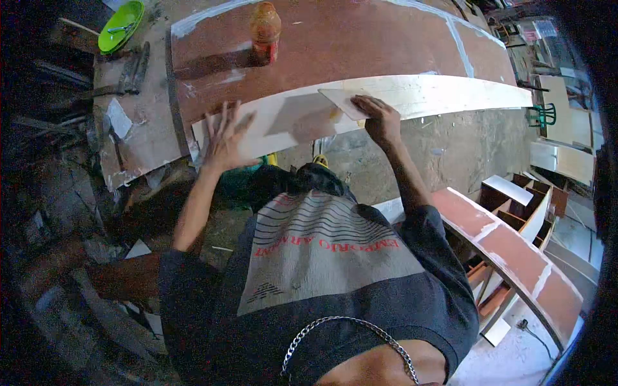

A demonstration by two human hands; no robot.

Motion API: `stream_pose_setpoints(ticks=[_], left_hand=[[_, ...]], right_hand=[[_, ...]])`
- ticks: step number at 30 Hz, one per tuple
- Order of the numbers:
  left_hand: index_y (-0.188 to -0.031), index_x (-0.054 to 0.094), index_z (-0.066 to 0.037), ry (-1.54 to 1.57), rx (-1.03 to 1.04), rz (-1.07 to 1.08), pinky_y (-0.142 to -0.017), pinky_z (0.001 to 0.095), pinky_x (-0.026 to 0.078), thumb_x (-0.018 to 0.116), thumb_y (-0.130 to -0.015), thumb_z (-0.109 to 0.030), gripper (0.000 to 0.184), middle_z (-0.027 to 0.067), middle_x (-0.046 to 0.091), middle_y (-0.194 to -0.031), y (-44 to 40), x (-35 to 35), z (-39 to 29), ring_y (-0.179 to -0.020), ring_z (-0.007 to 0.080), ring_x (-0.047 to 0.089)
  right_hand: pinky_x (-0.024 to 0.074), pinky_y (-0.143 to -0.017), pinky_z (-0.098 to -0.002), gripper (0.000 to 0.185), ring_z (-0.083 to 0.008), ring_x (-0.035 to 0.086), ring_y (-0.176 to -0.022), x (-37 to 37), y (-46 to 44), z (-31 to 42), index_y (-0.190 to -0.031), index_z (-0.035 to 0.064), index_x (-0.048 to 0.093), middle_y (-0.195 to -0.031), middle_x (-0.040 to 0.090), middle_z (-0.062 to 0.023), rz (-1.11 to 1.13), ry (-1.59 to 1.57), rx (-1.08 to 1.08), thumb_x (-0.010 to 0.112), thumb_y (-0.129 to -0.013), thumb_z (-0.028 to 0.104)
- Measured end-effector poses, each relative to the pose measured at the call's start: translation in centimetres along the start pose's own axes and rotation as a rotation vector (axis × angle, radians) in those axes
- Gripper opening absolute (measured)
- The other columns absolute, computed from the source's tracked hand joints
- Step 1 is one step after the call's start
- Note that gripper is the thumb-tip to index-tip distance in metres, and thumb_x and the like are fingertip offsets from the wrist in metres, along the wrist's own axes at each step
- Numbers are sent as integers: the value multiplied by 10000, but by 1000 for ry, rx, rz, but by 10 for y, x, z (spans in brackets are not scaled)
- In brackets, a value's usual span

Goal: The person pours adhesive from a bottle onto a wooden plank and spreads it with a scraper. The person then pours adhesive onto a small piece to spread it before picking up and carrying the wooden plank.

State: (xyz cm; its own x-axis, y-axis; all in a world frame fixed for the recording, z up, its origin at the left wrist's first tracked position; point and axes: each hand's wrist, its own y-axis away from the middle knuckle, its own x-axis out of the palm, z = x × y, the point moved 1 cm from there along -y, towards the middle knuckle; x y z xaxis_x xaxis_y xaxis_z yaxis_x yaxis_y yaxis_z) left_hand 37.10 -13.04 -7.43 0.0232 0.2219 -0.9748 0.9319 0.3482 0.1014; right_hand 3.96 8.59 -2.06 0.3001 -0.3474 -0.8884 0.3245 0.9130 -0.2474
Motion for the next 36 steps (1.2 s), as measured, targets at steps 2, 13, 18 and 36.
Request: stream_pose_setpoints(ticks=[2,13,18,36], left_hand=[[-1557,333,-283,118,-66,-72,-1155,716,-7,842,-495,-678,1242,159,65,-1668,8,5,14,-1520,427,61],[-1589,243,-244,40,-56,2,-1130,746,-29,802,-548,-690,1263,183,41,-1663,8,-1,9,-1521,435,30],[-1589,240,-244,78,-48,-6,-1130,748,-40,805,-544,-680,1266,186,44,-1662,7,2,10,-1521,435,27],[-1534,384,-275,248,-79,-72,-1203,651,19,878,-466,-598,1221,138,153,-1654,10,-4,19,-1523,388,105]], right_hand=[[566,-886,-369,434,-262,671,-1103,8,-4,2,-1090,127,722,-1187,708,-43,6,31,-16,577,-731,-67],[405,-1118,-432,539,-251,555,-1274,61,0,-15,-1268,152,633,-1337,628,-25,69,265,-104,625,-737,58],[378,-1136,-461,510,-249,559,-1277,41,50,25,-1251,167,645,-1345,627,-17,189,177,-105,638,-751,68],[560,-744,-435,306,-323,704,-919,23,-41,-4,-1059,211,740,-1032,734,-84,144,355,354,575,-849,61]])
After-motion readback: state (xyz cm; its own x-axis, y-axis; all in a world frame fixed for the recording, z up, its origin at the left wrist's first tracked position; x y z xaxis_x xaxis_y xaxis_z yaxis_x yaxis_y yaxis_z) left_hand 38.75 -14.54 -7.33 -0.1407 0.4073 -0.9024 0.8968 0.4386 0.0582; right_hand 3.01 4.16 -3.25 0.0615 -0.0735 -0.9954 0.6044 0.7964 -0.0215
